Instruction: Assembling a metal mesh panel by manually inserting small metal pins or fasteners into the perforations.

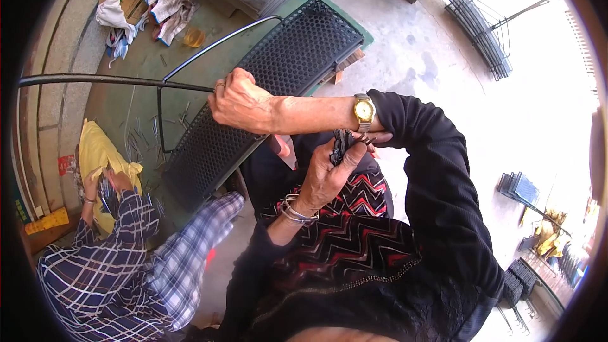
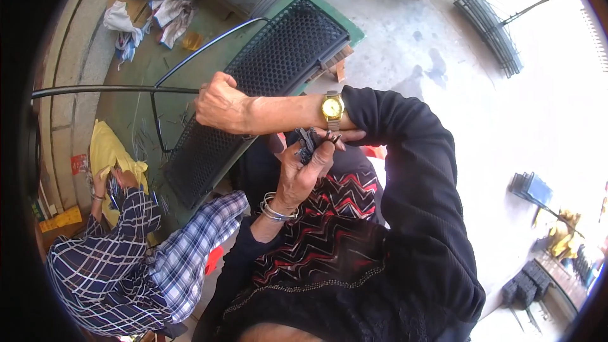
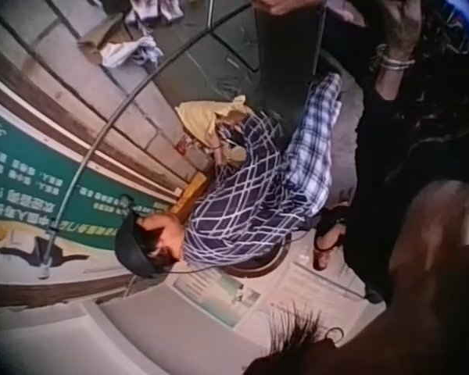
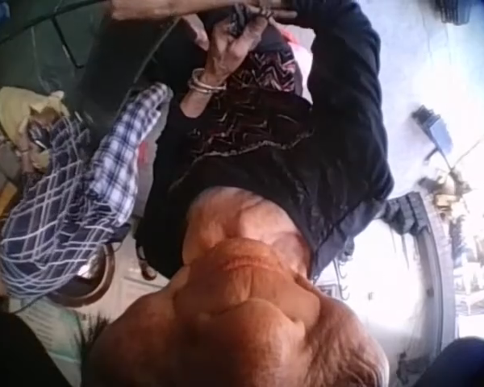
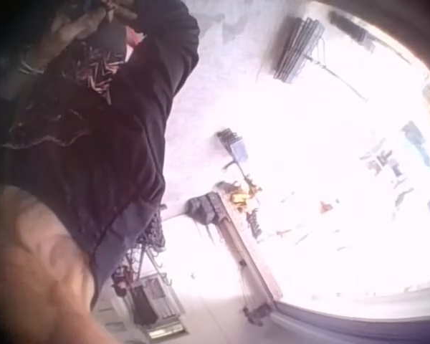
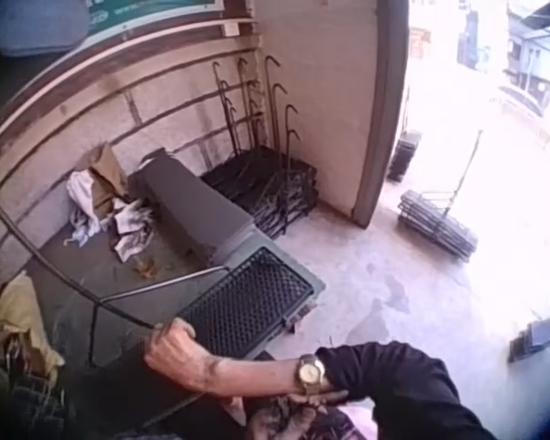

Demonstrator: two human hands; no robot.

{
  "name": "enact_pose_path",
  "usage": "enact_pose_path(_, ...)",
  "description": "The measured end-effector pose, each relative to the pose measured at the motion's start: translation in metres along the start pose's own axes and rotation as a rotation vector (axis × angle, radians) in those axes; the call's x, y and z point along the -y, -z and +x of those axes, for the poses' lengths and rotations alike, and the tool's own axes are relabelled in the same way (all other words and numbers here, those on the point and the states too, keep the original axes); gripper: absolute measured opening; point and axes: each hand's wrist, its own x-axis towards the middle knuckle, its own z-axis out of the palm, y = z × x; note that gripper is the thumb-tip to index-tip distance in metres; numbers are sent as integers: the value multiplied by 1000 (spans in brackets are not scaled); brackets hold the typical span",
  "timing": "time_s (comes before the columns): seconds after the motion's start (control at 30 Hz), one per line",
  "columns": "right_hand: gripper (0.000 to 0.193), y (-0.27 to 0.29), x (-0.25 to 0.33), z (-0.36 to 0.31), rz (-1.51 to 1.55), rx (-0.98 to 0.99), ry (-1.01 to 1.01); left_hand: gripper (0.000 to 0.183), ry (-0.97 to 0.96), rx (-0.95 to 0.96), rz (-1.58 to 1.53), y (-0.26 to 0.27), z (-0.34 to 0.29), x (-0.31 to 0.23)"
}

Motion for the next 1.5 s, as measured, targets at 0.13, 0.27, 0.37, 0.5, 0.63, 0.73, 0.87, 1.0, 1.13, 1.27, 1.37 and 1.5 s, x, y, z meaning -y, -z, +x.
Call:
enact_pose_path(0.13, 16, -16, -1, -14, 393, 44, -181, 24, 118, 0, -132, 11, -15, 9)
enact_pose_path(0.27, 37, 4, -57, -55, 1224, 35, -661, 28, 108, -173, -454, 15, -5, -5)
enact_pose_path(0.37, 46, 28, -73, -103, 1318, 42, -901, 26, 112, -256, -538, 28, -2, 9)
enact_pose_path(0.5, 38, 60, -51, -130, 1296, 214, -726, 24, 119, -334, -475, 39, -8, 12)
enact_pose_path(0.63, 18, 63, -24, -134, 1440, 235, -840, 22, 61, -342, -465, 42, -13, 27)
enact_pose_path(0.73, 14, 55, -18, -135, 1493, 227, -846, 22, 75, -333, -461, 46, -15, 31)
enact_pose_path(0.87, 14, 50, -12, -131, 1463, 228, -815, 24, 86, -331, -423, 51, -20, 32)
enact_pose_path(1.0, 14, 45, -7, -133, 1428, 183, -833, 25, 124, -343, -468, 59, -21, 44)
enact_pose_path(1.13, 16, 53, -16, -126, 1026, -121, -953, 27, 180, -352, -503, 67, -19, 47)
enact_pose_path(1.27, 13, 32, -38, -116, 733, -363, -946, 27, 202, -277, -645, 72, -16, 57)
enact_pose_path(1.37, 13, 10, -49, -110, 703, -457, -922, 27, 200, -223, -744, 74, -14, 65)
enact_pose_path(1.5, 12, -14, -57, -109, 674, -478, -916, 27, 205, -195, -763, 75, -16, 71)
